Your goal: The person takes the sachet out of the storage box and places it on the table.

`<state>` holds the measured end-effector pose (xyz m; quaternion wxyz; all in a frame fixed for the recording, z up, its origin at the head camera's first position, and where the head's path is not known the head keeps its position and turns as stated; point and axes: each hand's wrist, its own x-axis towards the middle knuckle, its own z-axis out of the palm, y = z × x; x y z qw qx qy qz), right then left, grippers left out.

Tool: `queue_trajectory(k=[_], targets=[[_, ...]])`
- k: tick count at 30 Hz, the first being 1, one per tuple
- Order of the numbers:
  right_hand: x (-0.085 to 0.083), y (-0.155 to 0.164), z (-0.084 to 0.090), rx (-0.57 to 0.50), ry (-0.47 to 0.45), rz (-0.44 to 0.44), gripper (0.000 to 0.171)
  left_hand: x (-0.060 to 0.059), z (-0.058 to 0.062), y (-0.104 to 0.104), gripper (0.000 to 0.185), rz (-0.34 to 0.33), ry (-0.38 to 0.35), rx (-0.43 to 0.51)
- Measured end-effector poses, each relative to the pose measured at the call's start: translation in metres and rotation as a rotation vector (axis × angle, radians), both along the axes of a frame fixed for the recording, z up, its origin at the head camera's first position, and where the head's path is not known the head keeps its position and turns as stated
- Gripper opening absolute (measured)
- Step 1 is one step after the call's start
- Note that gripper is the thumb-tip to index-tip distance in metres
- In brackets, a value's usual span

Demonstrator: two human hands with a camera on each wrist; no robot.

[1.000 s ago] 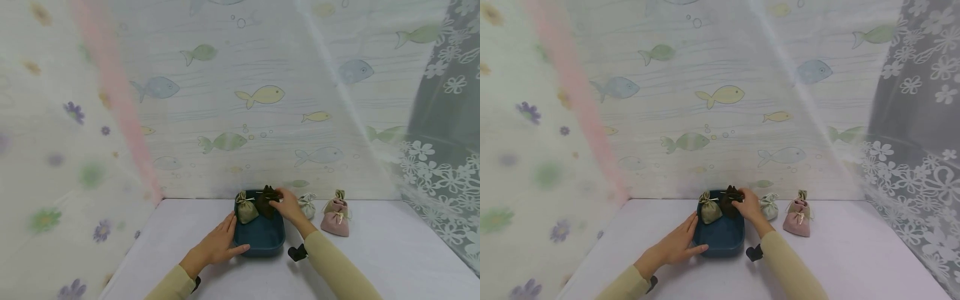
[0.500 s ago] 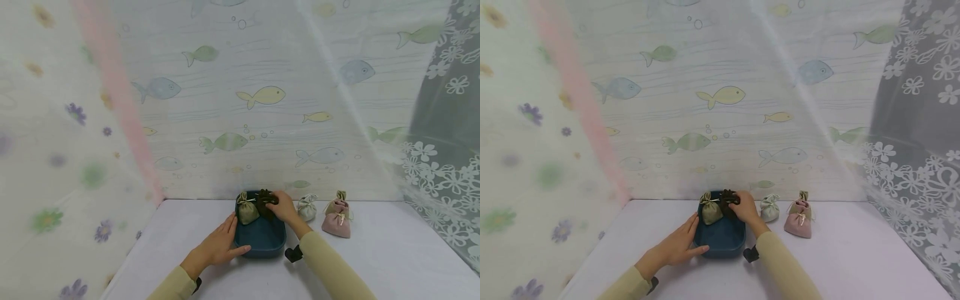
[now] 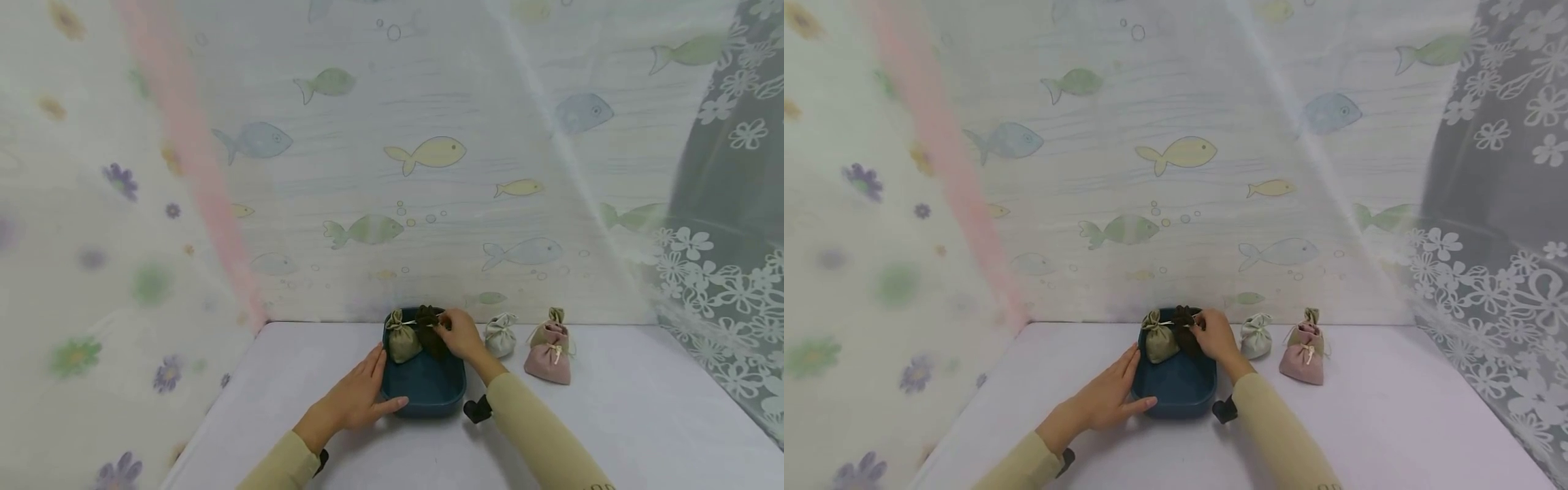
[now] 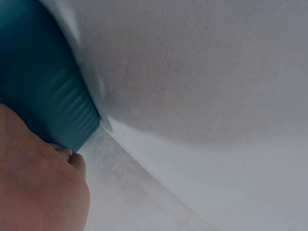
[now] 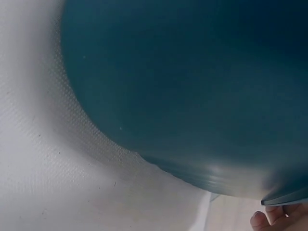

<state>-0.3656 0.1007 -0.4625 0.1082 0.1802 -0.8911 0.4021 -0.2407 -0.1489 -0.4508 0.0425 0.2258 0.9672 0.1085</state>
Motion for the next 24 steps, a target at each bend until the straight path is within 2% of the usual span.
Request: queue_trajectory(k=[6, 14, 24], targets=[[0.001, 0.004, 0.004, -0.052, -0.007, -0.003, 0.019, -0.001, 0.001, 0.001, 0.111, -0.010, 0.014, 0.019], [0.007, 0.009, 0.018, -0.118, -0.033, 0.013, 0.022, -0.003, 0.000, 0.000, 0.113, 0.011, 0.012, -0.004], [0.018, 0.010, 0.031, -0.179, -0.042, 0.022, 0.017, -0.001, 0.001, 0.000, 0.112, 0.014, -0.002, -0.001]])
